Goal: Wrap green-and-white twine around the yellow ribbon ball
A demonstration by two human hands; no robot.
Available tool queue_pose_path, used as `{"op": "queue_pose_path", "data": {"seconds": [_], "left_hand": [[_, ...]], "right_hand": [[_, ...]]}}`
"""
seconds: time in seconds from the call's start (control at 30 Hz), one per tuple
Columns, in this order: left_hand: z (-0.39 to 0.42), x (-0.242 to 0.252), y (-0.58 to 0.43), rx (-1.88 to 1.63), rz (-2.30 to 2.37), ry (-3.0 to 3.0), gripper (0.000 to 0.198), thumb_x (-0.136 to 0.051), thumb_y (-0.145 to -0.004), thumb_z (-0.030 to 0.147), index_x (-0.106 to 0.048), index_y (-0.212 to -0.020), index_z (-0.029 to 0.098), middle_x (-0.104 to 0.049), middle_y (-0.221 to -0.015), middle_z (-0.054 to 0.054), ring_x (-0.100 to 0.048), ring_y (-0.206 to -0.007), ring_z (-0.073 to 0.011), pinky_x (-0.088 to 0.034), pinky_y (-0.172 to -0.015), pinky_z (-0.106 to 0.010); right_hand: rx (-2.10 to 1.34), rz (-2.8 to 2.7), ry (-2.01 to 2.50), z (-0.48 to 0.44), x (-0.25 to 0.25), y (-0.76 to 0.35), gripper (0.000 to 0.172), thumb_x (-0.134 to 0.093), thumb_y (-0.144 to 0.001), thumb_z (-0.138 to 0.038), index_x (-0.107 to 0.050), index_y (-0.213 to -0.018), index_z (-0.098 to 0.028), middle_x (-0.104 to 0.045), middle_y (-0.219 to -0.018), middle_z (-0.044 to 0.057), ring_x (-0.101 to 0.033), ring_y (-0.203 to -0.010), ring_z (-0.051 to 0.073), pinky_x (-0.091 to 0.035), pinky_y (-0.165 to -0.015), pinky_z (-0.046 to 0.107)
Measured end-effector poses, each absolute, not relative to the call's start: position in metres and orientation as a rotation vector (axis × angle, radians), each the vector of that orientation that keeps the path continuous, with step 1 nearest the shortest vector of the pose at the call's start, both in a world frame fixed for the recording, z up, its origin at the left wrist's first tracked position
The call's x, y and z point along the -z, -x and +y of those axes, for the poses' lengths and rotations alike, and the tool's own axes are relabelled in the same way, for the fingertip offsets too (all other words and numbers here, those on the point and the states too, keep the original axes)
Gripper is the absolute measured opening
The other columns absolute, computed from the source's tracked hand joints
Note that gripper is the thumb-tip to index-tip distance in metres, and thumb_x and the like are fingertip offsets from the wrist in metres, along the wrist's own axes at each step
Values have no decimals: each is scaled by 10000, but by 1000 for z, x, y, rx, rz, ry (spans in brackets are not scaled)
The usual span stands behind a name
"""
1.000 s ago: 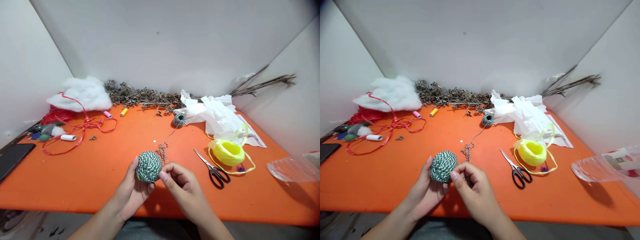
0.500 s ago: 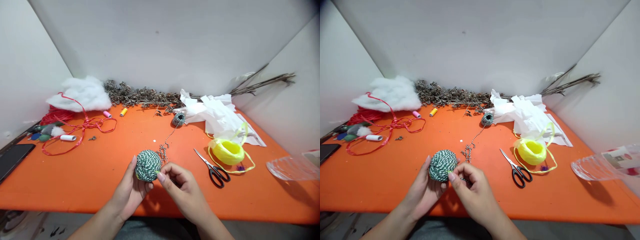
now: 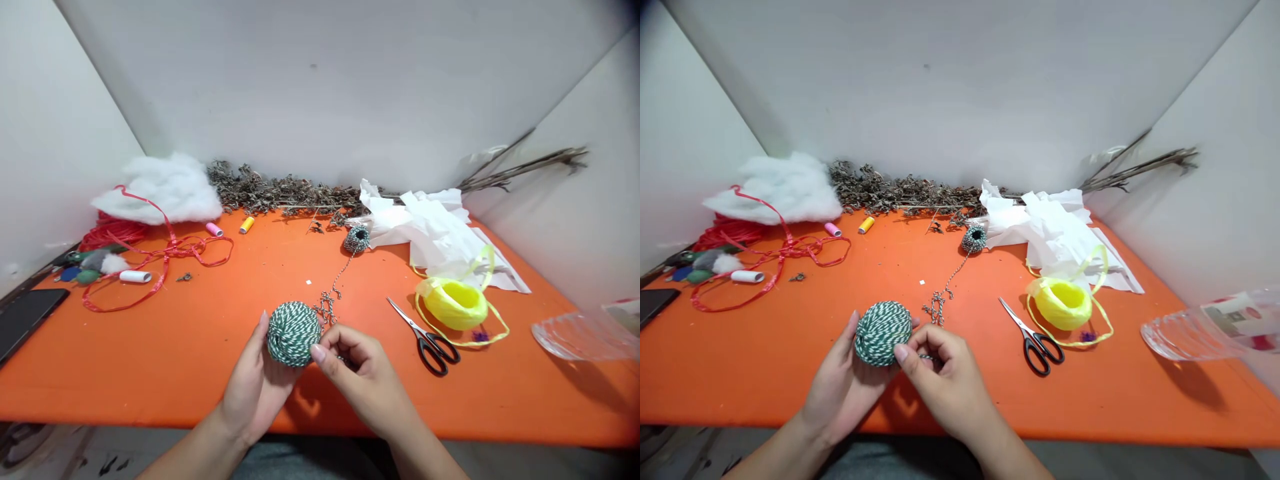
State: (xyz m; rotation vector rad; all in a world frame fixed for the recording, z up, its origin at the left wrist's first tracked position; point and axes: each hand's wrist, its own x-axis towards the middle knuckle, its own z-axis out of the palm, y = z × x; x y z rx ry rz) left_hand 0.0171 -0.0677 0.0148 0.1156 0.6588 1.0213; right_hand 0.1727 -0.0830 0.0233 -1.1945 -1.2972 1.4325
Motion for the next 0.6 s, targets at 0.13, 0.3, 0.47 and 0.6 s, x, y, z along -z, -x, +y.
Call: {"op": "queue_pose_path", "data": {"seconds": [0.13, 0.3, 0.47, 0.6], "left_hand": [[-66, -9, -17, -1055, 670, -148, 437, -478, -1014, 450, -736, -1067, 101, -755, -1072, -144, -712, -932, -209, -592, -827, -295], [-67, -3, -14, -1069, 717, -269, 437, -635, -917, 520, -709, -1122, 142, -731, -1155, -135, -694, -1006, -245, -582, -825, -326], [-71, -1, -16, -1114, 790, -540, 569, -894, -694, 397, -680, -1166, 160, -722, -1149, -120, -651, -1115, -283, -514, -984, -367], [-66, 4, -16, -1117, 862, -607, 495, -870, -732, 374, -689, -1127, 138, -721, -1143, -130, -645, -1111, -273, -491, -1008, -362]], "right_hand": [[-1427, -1299, 1198, -82, -21, -172, 361, -659, -900, -486, -551, -753, -174, -469, -678, -29, -390, -601, 101, -304, -549, 230], [-1411, -1315, 1238, -81, -18, -170, 363, -668, -896, -480, -539, -736, -181, -451, -643, -42, -365, -584, 100, -283, -536, 235], [-1375, -1330, 1252, -82, -15, -169, 374, -666, -899, -470, -515, -709, -186, -436, -628, -48, -366, -580, 101, -283, -528, 235], [-1398, -1334, 1217, -81, -12, -170, 338, -651, -922, -455, -551, -757, -177, -458, -665, -41, -399, -610, 103, -315, -558, 234]]}}
